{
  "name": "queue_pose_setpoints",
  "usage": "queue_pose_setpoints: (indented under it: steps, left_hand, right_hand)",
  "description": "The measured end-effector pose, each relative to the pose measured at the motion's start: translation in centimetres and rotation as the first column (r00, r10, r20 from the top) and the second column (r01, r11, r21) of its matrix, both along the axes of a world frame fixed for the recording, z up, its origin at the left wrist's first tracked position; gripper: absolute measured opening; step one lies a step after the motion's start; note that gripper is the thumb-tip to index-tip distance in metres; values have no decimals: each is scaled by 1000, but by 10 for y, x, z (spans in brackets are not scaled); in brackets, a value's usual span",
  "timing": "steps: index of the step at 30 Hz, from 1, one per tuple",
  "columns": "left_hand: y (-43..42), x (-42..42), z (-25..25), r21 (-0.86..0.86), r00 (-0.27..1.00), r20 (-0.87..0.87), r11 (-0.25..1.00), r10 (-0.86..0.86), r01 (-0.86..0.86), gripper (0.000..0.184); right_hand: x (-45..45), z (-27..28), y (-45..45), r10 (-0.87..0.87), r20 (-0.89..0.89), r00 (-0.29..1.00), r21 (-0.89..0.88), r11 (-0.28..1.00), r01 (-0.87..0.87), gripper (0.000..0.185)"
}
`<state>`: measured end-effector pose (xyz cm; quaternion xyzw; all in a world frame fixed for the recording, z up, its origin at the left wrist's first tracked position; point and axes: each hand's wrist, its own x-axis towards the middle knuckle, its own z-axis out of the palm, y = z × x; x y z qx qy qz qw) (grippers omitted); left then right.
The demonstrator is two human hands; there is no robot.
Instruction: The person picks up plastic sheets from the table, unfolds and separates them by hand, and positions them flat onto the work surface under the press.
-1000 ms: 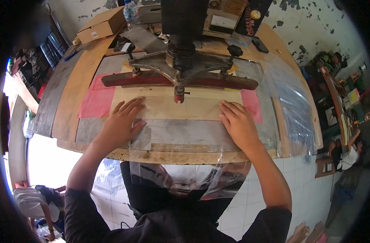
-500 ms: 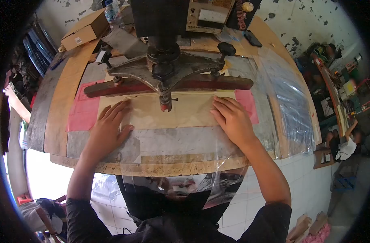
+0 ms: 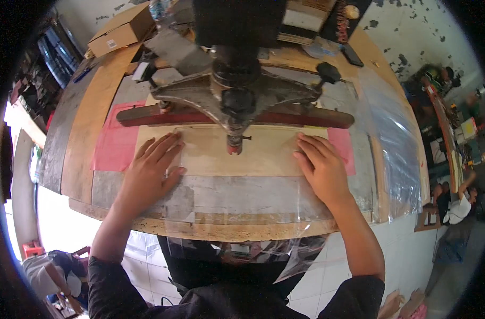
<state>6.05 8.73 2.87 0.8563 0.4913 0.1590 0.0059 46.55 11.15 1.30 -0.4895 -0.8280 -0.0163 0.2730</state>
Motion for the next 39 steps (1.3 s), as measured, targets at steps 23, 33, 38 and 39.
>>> queue_pose_setpoints:
  steps: [23, 33, 38, 39]
  left_hand:
    - [2, -2, -6, 66, 996, 73, 997, -53, 48, 50]
    - [2, 1, -2, 22, 994, 100, 999, -40, 38, 52]
    - [3, 3, -2, 29, 992, 105, 997, -69, 66, 51]
    - [3, 4, -1, 19, 992, 109, 998, -59, 57, 51]
  right_hand:
    - [-4, 7, 0, -42, -31, 999, -37, 998, 41, 26]
    - [-1, 9, 3, -30, -27, 999, -29, 999, 29, 27]
    - [2, 6, 2, -34, -18, 999, 3, 999, 34, 27]
    - [4, 5, 2, -57, -4, 998, 8, 998, 57, 27]
